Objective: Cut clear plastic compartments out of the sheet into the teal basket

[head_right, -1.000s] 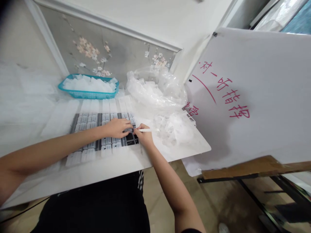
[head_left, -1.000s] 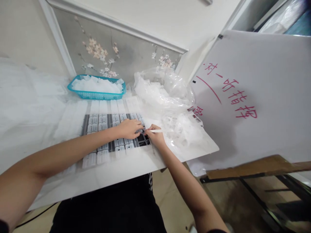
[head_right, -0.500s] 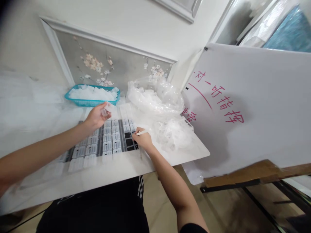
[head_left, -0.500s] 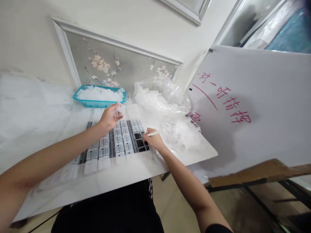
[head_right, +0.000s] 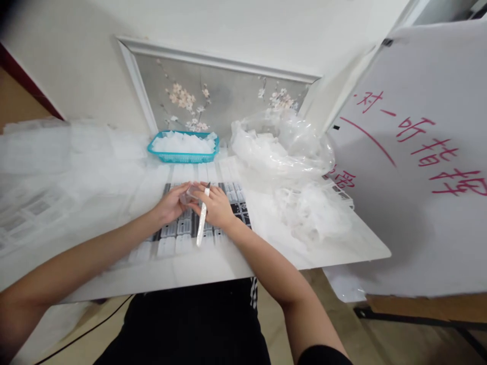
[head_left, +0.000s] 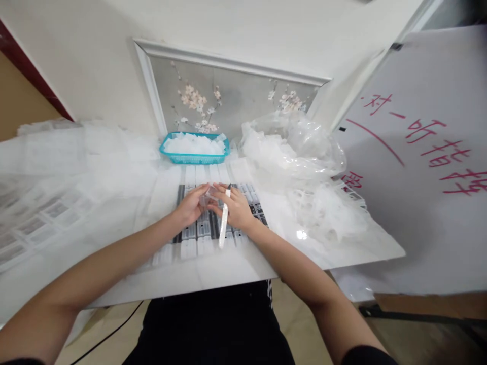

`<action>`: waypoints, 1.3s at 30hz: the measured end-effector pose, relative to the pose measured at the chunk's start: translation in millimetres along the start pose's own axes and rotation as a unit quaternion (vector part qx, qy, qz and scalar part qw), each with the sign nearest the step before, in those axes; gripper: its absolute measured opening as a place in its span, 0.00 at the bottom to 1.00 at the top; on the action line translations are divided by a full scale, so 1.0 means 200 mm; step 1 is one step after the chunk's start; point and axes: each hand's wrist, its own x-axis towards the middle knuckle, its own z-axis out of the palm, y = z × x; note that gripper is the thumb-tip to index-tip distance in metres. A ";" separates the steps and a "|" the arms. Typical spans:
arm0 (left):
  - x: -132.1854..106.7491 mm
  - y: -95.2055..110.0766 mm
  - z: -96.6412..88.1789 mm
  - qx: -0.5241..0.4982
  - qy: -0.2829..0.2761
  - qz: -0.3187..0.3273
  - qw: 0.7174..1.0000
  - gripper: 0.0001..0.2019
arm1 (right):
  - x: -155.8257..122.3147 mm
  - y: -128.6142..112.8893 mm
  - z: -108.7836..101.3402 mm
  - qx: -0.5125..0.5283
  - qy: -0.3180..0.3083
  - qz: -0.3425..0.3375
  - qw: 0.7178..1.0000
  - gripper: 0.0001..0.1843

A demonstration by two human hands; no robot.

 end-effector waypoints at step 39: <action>-0.07 0.01 0.09 -0.102 -0.162 -0.078 0.978 0.22 | 0.00 -0.05 0.00 0.046 0.068 0.096 0.992 0.09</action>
